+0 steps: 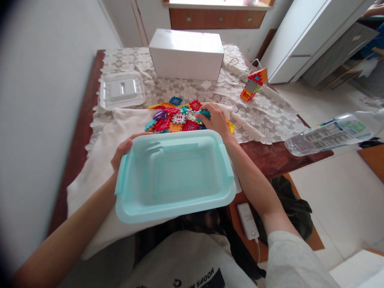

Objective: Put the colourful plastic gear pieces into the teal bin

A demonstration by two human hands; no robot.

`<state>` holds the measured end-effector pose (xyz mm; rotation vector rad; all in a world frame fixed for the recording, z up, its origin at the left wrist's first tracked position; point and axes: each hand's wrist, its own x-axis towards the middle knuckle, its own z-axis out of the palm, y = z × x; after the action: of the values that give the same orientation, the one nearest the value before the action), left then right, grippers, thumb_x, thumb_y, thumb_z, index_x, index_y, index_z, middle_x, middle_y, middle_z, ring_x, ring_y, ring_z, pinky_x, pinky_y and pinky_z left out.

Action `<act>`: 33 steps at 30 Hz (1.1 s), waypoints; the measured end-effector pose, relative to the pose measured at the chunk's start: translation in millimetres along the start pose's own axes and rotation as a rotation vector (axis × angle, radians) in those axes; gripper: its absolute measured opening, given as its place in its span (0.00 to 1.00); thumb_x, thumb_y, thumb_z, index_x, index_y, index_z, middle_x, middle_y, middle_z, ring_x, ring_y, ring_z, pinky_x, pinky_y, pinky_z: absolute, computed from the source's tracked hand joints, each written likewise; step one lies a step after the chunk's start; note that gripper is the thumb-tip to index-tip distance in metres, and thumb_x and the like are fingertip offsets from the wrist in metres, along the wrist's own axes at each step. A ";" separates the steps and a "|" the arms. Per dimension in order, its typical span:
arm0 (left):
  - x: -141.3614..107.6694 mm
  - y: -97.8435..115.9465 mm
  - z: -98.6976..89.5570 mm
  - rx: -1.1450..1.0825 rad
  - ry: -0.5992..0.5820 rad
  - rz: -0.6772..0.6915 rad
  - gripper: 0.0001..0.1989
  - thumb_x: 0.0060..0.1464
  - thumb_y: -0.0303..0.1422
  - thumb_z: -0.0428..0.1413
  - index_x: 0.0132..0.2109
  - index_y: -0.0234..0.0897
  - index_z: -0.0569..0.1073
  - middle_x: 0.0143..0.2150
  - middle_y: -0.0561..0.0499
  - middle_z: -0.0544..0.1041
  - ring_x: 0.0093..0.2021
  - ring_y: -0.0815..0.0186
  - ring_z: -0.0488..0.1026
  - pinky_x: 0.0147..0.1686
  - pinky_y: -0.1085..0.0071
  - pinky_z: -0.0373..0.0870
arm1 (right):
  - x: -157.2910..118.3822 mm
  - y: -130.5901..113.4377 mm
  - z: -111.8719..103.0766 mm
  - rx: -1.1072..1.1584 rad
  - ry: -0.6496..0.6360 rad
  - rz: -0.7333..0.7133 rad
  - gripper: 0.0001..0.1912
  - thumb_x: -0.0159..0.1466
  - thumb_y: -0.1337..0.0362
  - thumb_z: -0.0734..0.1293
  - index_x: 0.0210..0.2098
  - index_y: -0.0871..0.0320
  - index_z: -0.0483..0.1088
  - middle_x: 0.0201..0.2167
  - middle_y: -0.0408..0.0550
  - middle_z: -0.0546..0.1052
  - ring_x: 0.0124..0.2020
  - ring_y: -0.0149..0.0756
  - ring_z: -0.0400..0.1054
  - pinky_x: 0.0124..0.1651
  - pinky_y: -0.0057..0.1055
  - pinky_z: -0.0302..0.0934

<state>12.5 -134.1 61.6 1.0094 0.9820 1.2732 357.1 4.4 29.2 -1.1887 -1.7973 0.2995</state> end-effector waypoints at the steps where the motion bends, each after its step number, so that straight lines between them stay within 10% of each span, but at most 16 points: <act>1: 0.2 -0.1 0.3 0.005 0.005 0.002 0.27 0.64 0.56 0.65 0.54 0.38 0.90 0.45 0.44 0.91 0.44 0.48 0.89 0.45 0.58 0.87 | 0.3 0.8 -0.9 -0.032 -0.019 -0.007 0.13 0.71 0.48 0.78 0.41 0.49 0.81 0.44 0.51 0.87 0.50 0.53 0.81 0.63 0.52 0.75; 20: -2.1 1.9 6.7 -0.031 -0.008 -0.003 0.27 0.64 0.57 0.65 0.52 0.39 0.88 0.49 0.43 0.91 0.51 0.44 0.90 0.52 0.53 0.89 | -9.8 -6.4 8.7 0.001 -0.069 0.024 0.19 0.69 0.58 0.77 0.60 0.48 0.82 0.55 0.52 0.90 0.58 0.55 0.84 0.67 0.55 0.78; 33: 1.4 -2.1 1.2 -0.009 -0.003 0.034 0.28 0.63 0.58 0.65 0.52 0.39 0.89 0.49 0.42 0.91 0.46 0.47 0.89 0.46 0.55 0.88 | -8.8 5.4 14.8 -0.137 -0.100 -0.003 0.09 0.68 0.57 0.78 0.46 0.50 0.82 0.48 0.54 0.89 0.53 0.56 0.82 0.62 0.53 0.78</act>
<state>14.3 -132.8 59.9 1.0246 0.9597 1.3023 349.4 4.0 12.9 -1.2860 -1.9311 0.2411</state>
